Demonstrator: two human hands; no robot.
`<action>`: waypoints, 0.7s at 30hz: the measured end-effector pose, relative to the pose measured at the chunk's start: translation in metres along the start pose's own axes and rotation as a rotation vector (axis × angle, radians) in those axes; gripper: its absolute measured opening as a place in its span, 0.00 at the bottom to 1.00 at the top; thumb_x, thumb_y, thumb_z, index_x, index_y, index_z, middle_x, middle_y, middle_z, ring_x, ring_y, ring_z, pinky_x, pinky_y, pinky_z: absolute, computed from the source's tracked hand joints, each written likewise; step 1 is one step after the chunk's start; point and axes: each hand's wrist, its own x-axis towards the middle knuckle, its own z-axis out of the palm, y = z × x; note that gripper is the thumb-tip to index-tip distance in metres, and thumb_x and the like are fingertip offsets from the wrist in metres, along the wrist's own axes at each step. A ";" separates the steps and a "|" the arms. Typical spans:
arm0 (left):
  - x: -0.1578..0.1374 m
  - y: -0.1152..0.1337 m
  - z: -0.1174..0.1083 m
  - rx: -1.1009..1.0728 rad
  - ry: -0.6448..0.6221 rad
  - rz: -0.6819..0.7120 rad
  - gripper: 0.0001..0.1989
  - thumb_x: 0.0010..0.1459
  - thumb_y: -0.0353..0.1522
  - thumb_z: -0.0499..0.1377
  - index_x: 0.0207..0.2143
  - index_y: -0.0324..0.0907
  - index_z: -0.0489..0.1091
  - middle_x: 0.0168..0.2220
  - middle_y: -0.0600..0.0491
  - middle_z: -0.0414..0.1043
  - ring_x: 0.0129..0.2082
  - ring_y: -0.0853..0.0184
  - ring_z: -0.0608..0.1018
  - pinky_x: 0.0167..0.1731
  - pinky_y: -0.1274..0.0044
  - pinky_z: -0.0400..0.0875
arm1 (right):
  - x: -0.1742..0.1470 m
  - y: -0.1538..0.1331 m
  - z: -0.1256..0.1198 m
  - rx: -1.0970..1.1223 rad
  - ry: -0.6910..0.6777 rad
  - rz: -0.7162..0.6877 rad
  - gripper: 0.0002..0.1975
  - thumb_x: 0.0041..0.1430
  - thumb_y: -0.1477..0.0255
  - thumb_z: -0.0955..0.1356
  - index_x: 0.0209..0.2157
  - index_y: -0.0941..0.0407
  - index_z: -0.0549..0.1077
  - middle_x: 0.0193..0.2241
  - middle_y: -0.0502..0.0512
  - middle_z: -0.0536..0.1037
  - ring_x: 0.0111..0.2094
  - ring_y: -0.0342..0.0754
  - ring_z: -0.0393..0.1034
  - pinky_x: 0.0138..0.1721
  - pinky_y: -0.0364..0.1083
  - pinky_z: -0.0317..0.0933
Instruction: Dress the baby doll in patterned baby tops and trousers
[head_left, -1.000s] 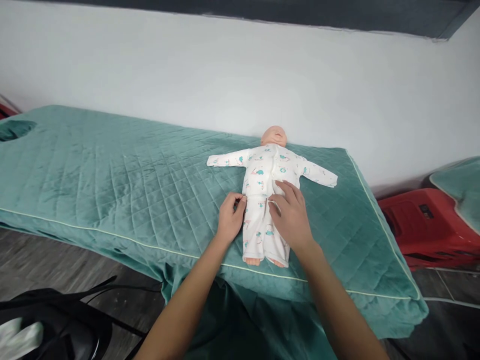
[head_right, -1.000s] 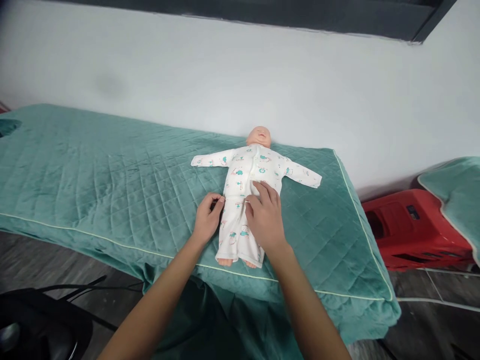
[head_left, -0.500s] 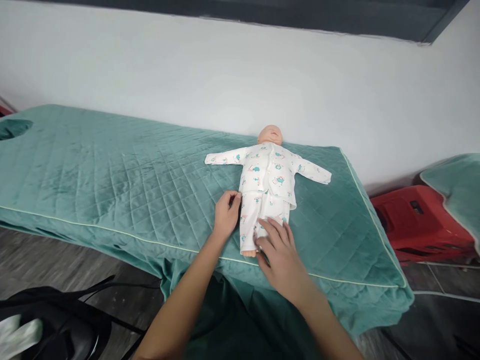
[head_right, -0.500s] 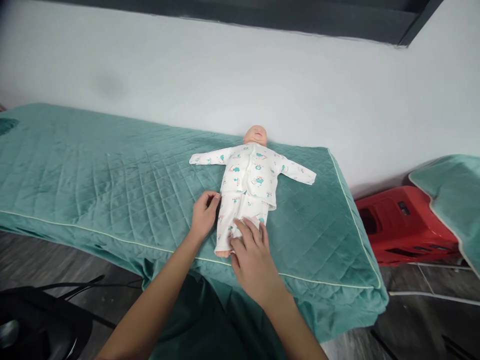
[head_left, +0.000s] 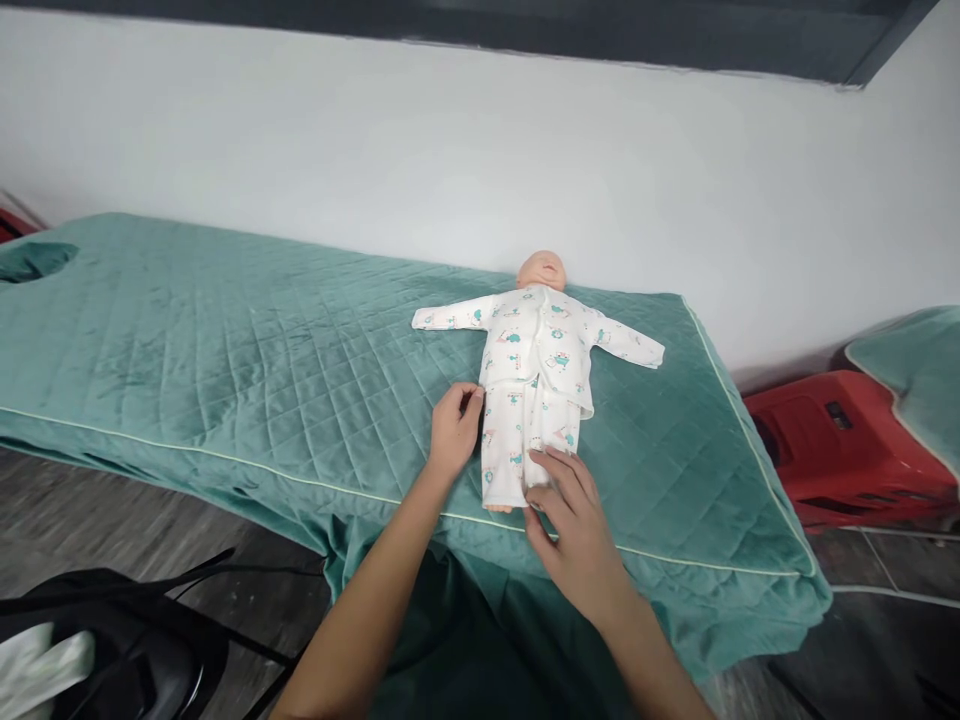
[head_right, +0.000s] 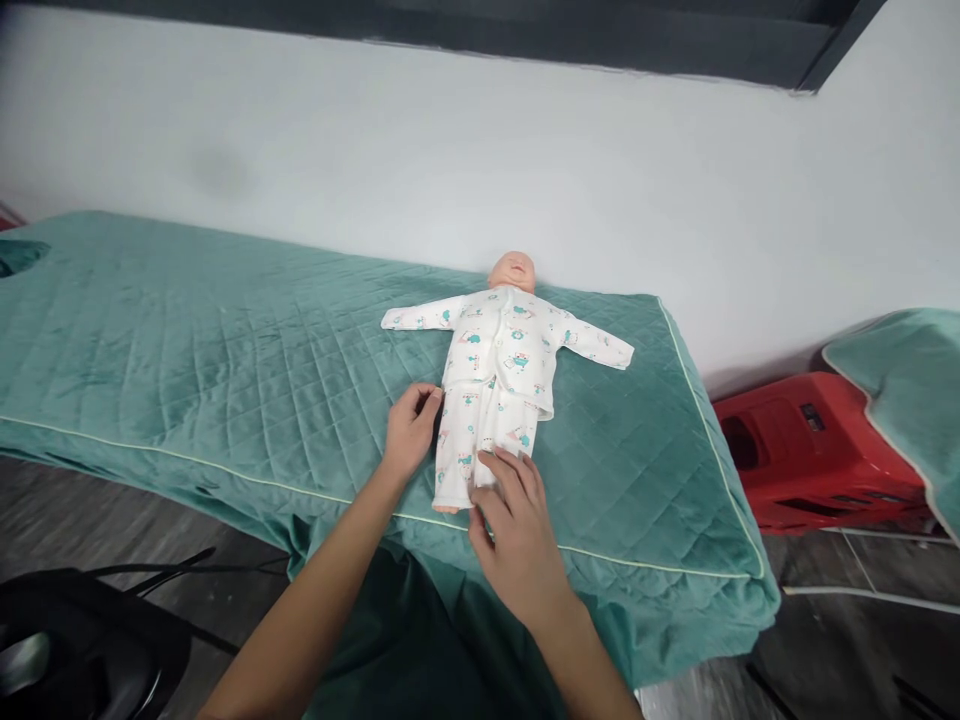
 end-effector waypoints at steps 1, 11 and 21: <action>0.000 0.000 0.000 -0.002 -0.002 0.003 0.12 0.65 0.39 0.54 0.35 0.42 0.72 0.33 0.55 0.75 0.33 0.68 0.74 0.37 0.76 0.67 | -0.001 0.001 0.001 0.008 0.000 0.009 0.09 0.62 0.82 0.64 0.39 0.54 0.68 0.58 0.61 0.69 0.64 0.59 0.57 0.63 0.67 0.57; -0.002 0.002 -0.001 -0.038 -0.003 -0.012 0.11 0.65 0.39 0.55 0.35 0.42 0.72 0.32 0.55 0.74 0.33 0.68 0.74 0.36 0.77 0.66 | -0.014 0.010 0.009 0.042 0.076 0.155 0.15 0.65 0.76 0.67 0.53 0.53 0.67 0.55 0.62 0.69 0.57 0.57 0.63 0.52 0.58 0.67; -0.090 0.018 -0.033 0.018 -0.215 0.371 0.06 0.66 0.32 0.57 0.43 0.43 0.72 0.38 0.52 0.73 0.38 0.68 0.75 0.39 0.76 0.70 | -0.029 0.018 0.012 0.087 0.123 0.172 0.07 0.65 0.77 0.68 0.43 0.53 0.70 0.41 0.56 0.71 0.43 0.51 0.67 0.43 0.51 0.66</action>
